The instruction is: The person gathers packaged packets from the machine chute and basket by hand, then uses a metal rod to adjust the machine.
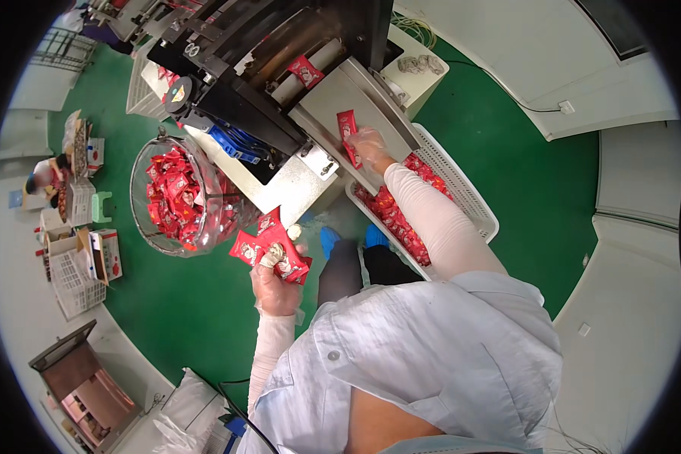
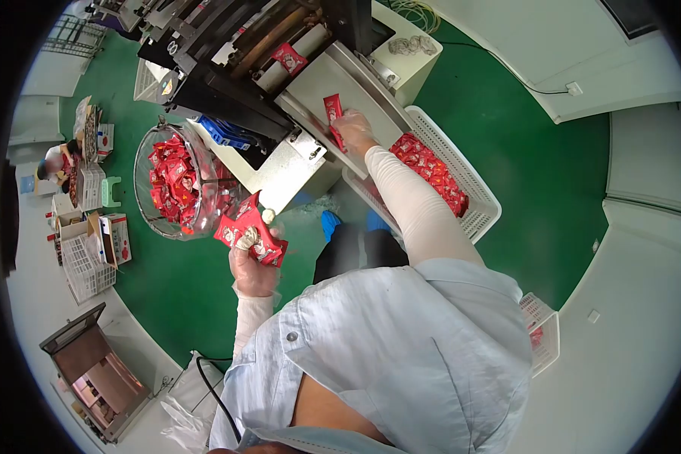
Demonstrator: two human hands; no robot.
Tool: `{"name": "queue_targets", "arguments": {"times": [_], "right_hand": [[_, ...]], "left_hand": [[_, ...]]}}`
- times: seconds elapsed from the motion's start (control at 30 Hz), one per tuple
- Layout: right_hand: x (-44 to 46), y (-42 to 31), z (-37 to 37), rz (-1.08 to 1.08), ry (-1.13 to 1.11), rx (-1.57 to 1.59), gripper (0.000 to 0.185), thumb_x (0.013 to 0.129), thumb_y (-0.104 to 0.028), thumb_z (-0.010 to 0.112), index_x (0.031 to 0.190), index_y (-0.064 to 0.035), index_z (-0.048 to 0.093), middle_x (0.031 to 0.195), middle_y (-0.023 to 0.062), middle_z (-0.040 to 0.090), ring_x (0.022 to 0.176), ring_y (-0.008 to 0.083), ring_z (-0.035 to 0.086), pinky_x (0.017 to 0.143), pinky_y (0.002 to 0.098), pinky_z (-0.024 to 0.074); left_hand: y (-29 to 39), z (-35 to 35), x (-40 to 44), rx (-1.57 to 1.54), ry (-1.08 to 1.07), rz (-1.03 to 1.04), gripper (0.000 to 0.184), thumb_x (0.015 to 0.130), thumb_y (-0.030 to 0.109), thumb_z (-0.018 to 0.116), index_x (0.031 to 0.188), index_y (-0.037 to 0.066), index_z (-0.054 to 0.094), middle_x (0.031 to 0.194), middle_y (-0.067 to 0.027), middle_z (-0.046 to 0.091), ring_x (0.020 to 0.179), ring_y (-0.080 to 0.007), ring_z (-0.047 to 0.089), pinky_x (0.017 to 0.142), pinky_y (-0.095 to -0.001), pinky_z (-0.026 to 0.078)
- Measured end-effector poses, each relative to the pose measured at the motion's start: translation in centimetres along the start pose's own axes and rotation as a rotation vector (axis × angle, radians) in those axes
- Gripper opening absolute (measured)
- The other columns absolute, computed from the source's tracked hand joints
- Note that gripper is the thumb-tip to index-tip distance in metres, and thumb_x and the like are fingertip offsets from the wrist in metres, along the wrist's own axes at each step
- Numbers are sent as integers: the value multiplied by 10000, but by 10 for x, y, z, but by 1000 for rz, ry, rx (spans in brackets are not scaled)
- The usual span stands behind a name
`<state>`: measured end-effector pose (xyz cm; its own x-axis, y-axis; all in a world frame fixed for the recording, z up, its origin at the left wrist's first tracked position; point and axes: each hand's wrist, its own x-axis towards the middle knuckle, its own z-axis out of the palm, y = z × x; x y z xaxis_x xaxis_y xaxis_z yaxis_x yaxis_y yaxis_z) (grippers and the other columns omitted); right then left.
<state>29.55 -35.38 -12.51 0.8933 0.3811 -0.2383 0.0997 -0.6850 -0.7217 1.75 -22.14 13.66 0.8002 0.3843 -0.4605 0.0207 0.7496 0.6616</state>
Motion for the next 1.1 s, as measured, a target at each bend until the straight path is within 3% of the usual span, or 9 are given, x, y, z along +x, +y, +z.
{"name": "queue_targets", "arguments": {"times": [0.03, 0.1, 0.17, 0.27, 0.37, 0.67, 0.77, 0.97, 1.1], "right_hand": [[-4, -13, -13, -80, -46, -241, 361, 699, -313, 752, 942, -69, 644, 923, 190, 613, 930, 306, 575, 867, 376, 438], [-18, -43, -39, 0, 68, -303, 445, 717, -328, 731, 1050, -61, 604, 1029, 196, 584, 1013, 317, 546, 912, 379, 427], [-47, -83, -64, 316, 382, 67, 498, 769, -329, 680, 1147, -37, 539, 1141, 197, 542, 1101, 338, 517, 935, 379, 430], [-40, -80, -63, 235, 276, 27, 729, 704, -380, 744, 1286, -62, 439, 1288, 221, 436, 1184, 336, 445, 1012, 397, 365], [-35, -89, -54, 259, 161, 38, 624, 773, -337, 689, 1259, -37, 437, 1269, 216, 439, 1167, 353, 470, 988, 378, 398], [-15, -82, -33, 197, 165, 276, 659, 755, -297, 714, 1256, 18, 423, 1275, 238, 435, 1159, 368, 474, 986, 391, 401], [-17, -95, -37, 229, 244, 200, 642, 739, -307, 725, 1232, -5, 448, 1273, 246, 447, 1155, 375, 477, 971, 391, 409], [-6, -94, -38, 287, 176, 181, 588, 693, -334, 745, 1133, -3, 538, 1075, 214, 611, 991, 368, 577, 901, 372, 441], [-1, -73, -27, 212, 48, 284, 489, 709, -309, 731, 1061, -9, 575, 955, 122, 654, 862, 268, 611, 800, 331, 461]], "left_hand": [[0, 2, 0, 3, -8, 2, 429, 809, 130, 606, 1175, -53, 480, 1035, -166, 612, 828, -248, 600, 756, -338, 504], [-1, 3, 0, 2, -17, 2, 431, 808, 129, 605, 1176, -55, 475, 1030, -166, 612, 830, -254, 604, 752, -345, 510], [-2, 2, 0, -6, -17, 0, 434, 808, 126, 603, 1179, -57, 470, 1025, -168, 612, 828, -261, 607, 748, -354, 516], [-3, -3, 0, 8, -24, 15, 437, 810, 120, 600, 1184, -58, 460, 1031, -171, 610, 818, -265, 610, 749, -367, 521], [-3, -5, -2, 13, 24, -4, 438, 811, 117, 600, 1186, -56, 455, 1041, -174, 607, 813, -267, 610, 747, -372, 523], [-1, -23, -5, -17, 47, 6, 459, 815, 125, 600, 1212, -47, 447, 1058, -180, 605, 833, -270, 602, 756, -369, 513], [-1, -27, -3, -29, 39, -9, 459, 816, 125, 598, 1213, -49, 446, 1063, -186, 603, 833, -269, 600, 763, -361, 510], [2, -22, -2, -9, 41, -4, 452, 809, 108, 586, 1208, -54, 450, 1059, -189, 603, 832, -267, 599, 764, -356, 508], [-1, -22, -1, -15, 54, -8, 447, 808, 108, 583, 1204, -53, 454, 1058, -184, 605, 830, -266, 600, 762, -357, 508]]}}
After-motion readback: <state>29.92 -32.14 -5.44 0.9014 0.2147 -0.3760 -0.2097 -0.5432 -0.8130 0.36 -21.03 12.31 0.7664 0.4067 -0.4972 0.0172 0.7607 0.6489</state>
